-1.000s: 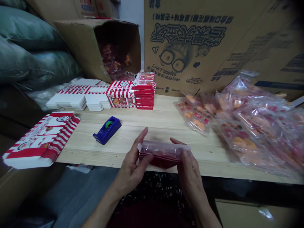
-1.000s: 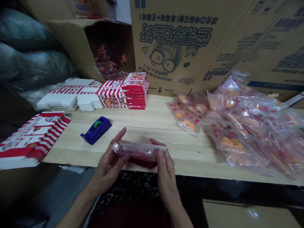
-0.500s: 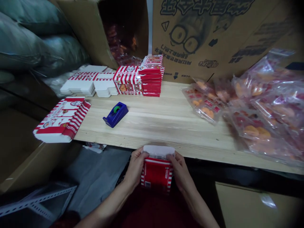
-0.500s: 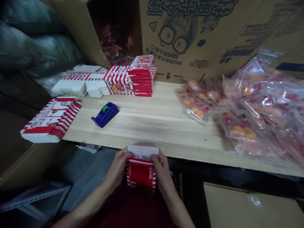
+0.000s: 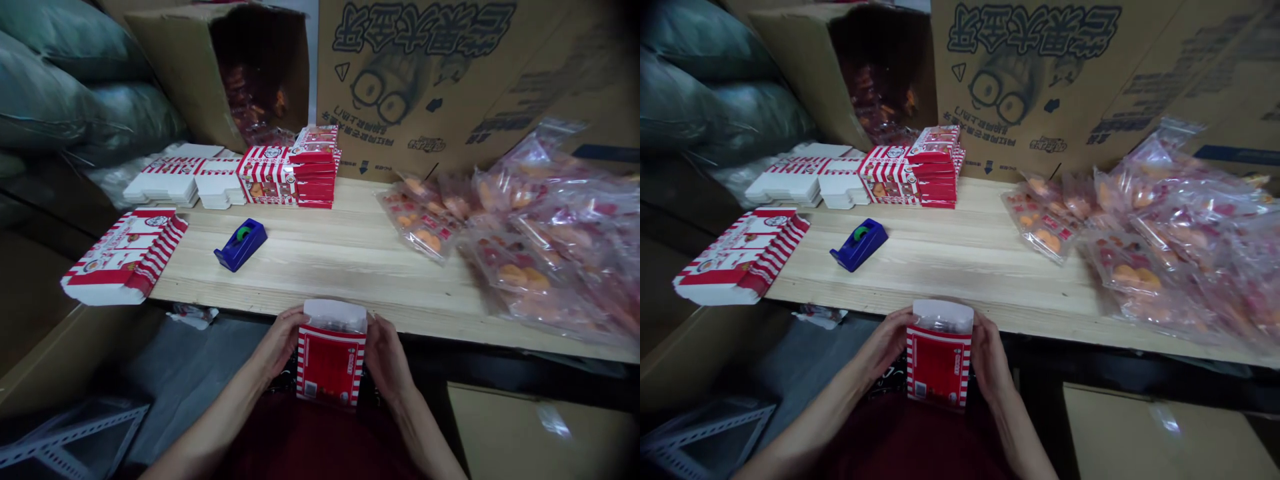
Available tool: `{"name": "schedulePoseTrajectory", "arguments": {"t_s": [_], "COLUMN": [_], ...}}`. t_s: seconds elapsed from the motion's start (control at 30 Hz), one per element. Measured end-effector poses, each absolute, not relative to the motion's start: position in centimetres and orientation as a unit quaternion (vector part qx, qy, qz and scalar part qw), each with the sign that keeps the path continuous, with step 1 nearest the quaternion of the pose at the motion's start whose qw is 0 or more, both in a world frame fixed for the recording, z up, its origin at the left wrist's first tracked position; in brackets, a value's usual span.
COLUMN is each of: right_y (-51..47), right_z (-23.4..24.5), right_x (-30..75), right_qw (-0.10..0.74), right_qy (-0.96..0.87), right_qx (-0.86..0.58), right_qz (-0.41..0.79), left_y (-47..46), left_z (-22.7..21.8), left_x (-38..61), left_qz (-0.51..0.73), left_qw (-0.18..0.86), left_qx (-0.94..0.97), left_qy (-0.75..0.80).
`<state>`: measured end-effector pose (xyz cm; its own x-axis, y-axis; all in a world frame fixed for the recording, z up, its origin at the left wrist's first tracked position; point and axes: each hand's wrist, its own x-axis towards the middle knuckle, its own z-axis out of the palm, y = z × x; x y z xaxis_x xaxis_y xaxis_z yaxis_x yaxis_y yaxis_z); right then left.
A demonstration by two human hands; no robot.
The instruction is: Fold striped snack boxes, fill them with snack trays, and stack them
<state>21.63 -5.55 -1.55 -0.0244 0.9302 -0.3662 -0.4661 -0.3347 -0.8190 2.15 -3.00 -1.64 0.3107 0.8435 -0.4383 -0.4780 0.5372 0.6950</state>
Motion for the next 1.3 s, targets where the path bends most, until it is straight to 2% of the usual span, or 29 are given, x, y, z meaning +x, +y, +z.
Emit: {"name": "schedulePoseTrajectory", "arguments": {"t_s": [0.23,0.4,0.5,0.6,0.83,1.0,1.2,1.3], "right_y": [-5.4,-4.2,-4.0,-4.0,-4.0,-4.2,-4.0,-3.5], "right_z": [-1.8,-2.5,-3.1,-3.3,-2.1,-2.0,-2.8,-2.9], "right_x": [22.7,23.9,24.7,25.7,27.6,26.5,26.2,26.4], "right_qw": [0.466,0.472,0.461,0.426,0.334,0.365,0.357,0.364], "right_qy": [-0.29,-0.261,-0.349,-0.453,-0.591,-0.593,-0.608,-0.591], "right_qx": [-0.49,-0.483,-0.468,-0.465,-0.416,-0.454,-0.475,-0.475], "right_qz": [0.677,0.69,0.669,0.63,0.604,0.556,0.526,0.542], "left_y": [-2.6,-1.3,-0.3,0.2,0.2,0.7,2.1,2.9], "left_z": [-1.7,-2.5,-2.7,-3.0,-4.0,-2.6,-1.7,-1.9], "left_x": [2.3,1.0,-0.2,-0.8,-0.8,-0.8,-0.2,0.2], "left_qz": [0.396,0.374,0.338,0.302,0.323,0.283,0.255,0.246], "left_qw": [0.782,0.784,0.766,0.705,0.671,0.645,0.539,0.545], "left_qx": [0.223,0.307,0.421,0.535,0.563,0.607,0.73,0.732], "left_qy": [0.427,0.39,0.349,0.354,0.358,0.368,0.335,0.327]}}
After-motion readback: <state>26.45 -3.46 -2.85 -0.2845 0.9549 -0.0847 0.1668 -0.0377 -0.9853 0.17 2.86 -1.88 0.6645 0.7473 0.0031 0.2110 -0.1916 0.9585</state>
